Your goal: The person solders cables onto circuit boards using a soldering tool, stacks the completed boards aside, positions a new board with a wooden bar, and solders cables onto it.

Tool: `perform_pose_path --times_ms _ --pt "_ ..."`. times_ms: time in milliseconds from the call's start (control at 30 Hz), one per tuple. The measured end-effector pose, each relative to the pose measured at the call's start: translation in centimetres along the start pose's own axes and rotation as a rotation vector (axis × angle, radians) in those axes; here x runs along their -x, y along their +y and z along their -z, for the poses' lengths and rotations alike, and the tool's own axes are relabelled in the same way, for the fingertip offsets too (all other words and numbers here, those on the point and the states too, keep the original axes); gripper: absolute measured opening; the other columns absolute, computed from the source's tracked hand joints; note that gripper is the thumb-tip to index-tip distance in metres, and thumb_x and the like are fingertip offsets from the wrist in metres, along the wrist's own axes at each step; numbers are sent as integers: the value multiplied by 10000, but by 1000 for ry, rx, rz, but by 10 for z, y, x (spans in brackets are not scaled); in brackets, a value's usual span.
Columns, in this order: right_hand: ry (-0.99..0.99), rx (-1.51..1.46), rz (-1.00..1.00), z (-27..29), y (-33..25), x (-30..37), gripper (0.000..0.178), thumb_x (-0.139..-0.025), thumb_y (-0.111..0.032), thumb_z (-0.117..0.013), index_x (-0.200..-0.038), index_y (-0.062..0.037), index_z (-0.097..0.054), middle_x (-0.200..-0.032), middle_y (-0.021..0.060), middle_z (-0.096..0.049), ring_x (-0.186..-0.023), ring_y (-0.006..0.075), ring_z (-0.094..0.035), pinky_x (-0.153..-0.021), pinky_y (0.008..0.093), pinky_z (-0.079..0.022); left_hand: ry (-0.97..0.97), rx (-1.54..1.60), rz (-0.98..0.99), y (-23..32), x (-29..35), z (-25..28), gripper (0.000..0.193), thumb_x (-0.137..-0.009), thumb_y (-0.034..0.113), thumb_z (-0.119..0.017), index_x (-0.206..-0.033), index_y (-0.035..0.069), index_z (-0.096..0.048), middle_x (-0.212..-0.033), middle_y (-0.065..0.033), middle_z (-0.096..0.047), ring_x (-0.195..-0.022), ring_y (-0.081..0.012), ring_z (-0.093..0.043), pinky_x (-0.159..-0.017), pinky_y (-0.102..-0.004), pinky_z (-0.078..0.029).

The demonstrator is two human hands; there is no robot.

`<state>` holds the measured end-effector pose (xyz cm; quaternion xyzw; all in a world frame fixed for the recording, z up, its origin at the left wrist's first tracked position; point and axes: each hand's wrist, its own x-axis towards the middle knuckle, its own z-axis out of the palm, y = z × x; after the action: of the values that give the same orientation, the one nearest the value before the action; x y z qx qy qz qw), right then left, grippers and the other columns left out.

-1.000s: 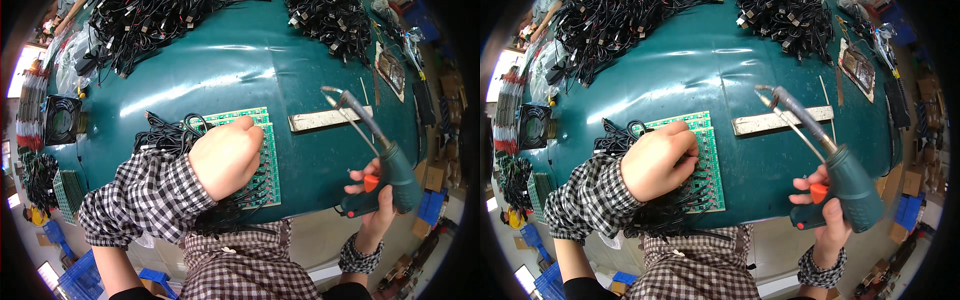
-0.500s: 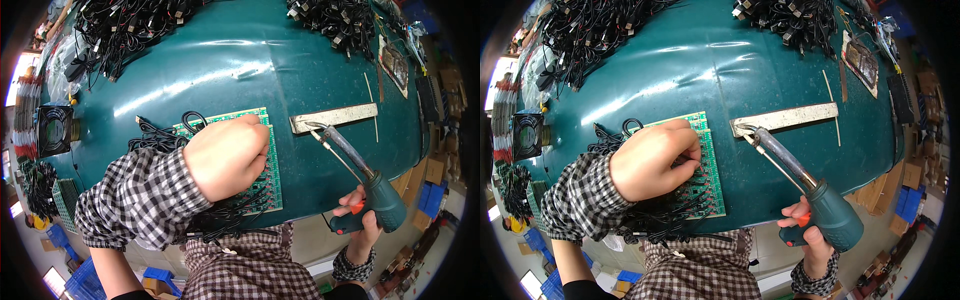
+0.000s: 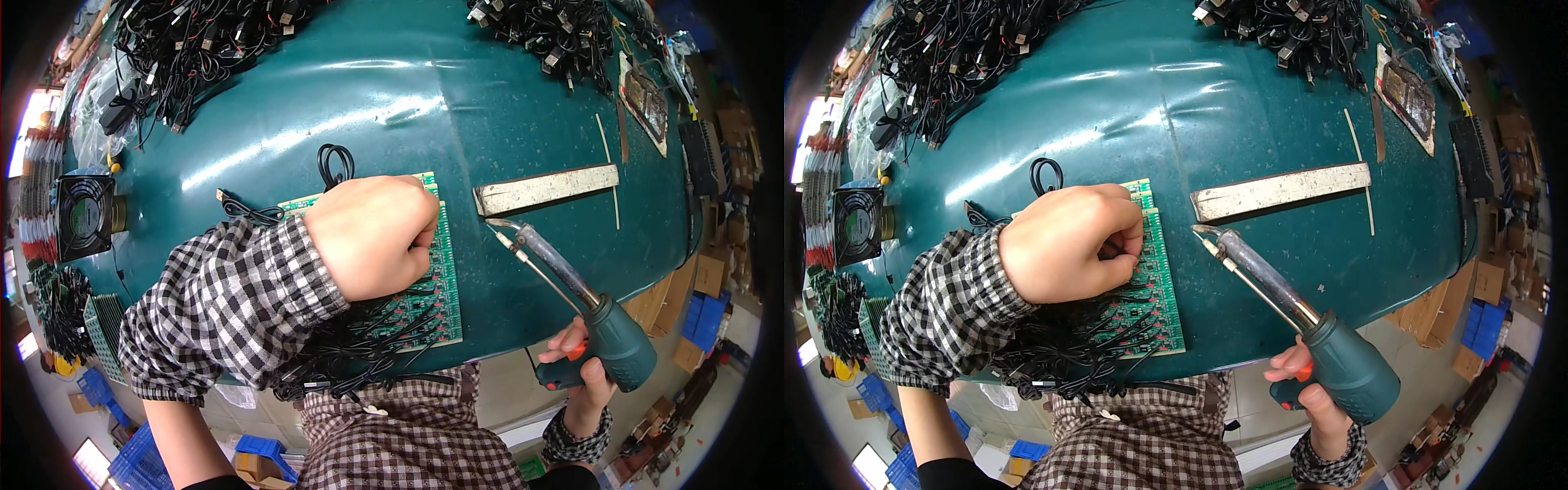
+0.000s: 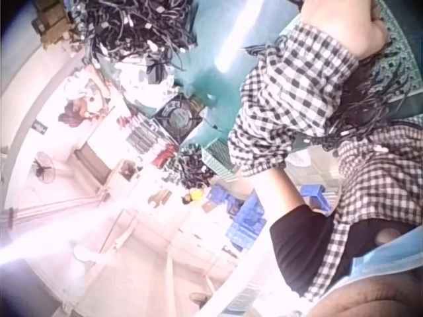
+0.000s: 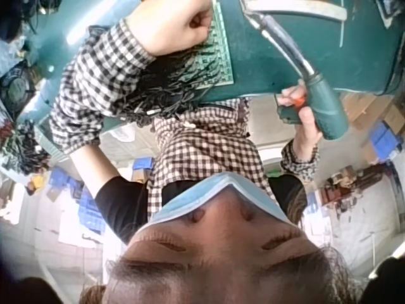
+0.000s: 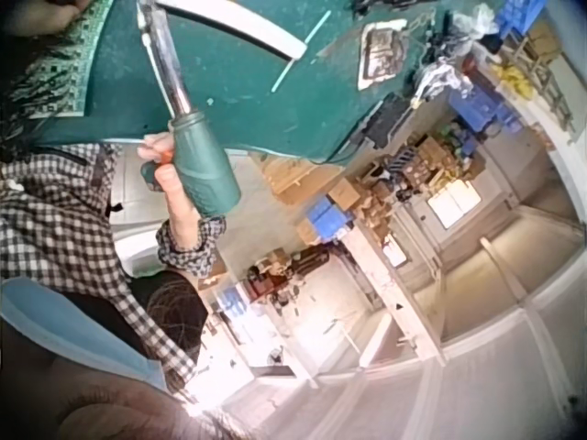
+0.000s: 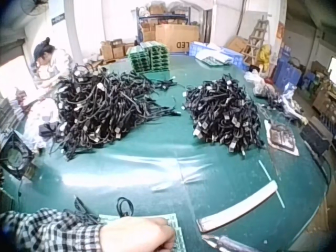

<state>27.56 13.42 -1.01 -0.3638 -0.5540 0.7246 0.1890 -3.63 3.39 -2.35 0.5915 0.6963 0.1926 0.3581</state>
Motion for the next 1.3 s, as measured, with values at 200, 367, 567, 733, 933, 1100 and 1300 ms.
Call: perform_pose_path --times_ms 200,367,567,733,933,1100,1300 --pt "-24 56 -68 -3 -2 5 707 -832 -367 -730 -1239 143 -459 -854 124 -596 -852 261 -636 -698 383 -625 12 -22 7 3 1 0 84 -724 80 -647 -745 17 -595 -767 -129 -601 -698 -286 -639 -633 -376 -512" --pt "-66 128 -111 -7 -1 9 698 -830 -389 -730 -1240 119 -482 -834 117 -596 -815 238 -629 -682 371 -591 55 -38 7 2 3 -2 79 -717 86 -644 -735 25 -598 -781 -128 -598 -694 -298 -633 -630 -384 -508" --pt "-77 85 -197 3 6 13 658 -751 -249 -838 -1203 72 -483 -869 139 -671 -814 237 -674 -785 398 -558 64 -36 -6 3 2 -4 81 -713 90 -646 -731 27 -598 -783 -125 -596 -694 -301 -630 -626 -389 -504" --pt "-48 51 -193 2 11 15 692 -716 -192 -866 -1211 85 -469 -850 147 -672 -803 228 -676 -780 418 -577 68 -48 7 4 3 -4 83 -708 93 -648 -728 30 -598 -779 -126 -596 -693 -307 -628 -618 -398 -498" --pt "-84 40 -198 5 14 13 690 -721 -197 -865 -1205 95 -468 -847 147 -671 -806 217 -675 -786 421 -582 82 -40 4 3 3 -5 85 -706 92 -651 -727 29 -597 -779 -129 -598 -690 -313 -624 -619 -399 -497" --pt "-59 60 -189 4 18 14 686 -722 -199 -866 -1199 96 -472 -839 141 -678 -801 199 -677 -791 410 -586 91 -33 -7 2 4 -5 83 -706 87 -652 -730 29 -596 -777 -129 -599 -693 -314 -625 -616 -399 -497" --pt "-57 64 -187 4 18 14 698 -720 -190 -867 -1208 104 -463 -832 141 -684 -800 196 -684 -784 404 -589 85 -34 -9 2 3 -5 83 -708 83 -648 -729 27 -590 -773 -131 -595 -693 -315 -623 -619 -397 -496"
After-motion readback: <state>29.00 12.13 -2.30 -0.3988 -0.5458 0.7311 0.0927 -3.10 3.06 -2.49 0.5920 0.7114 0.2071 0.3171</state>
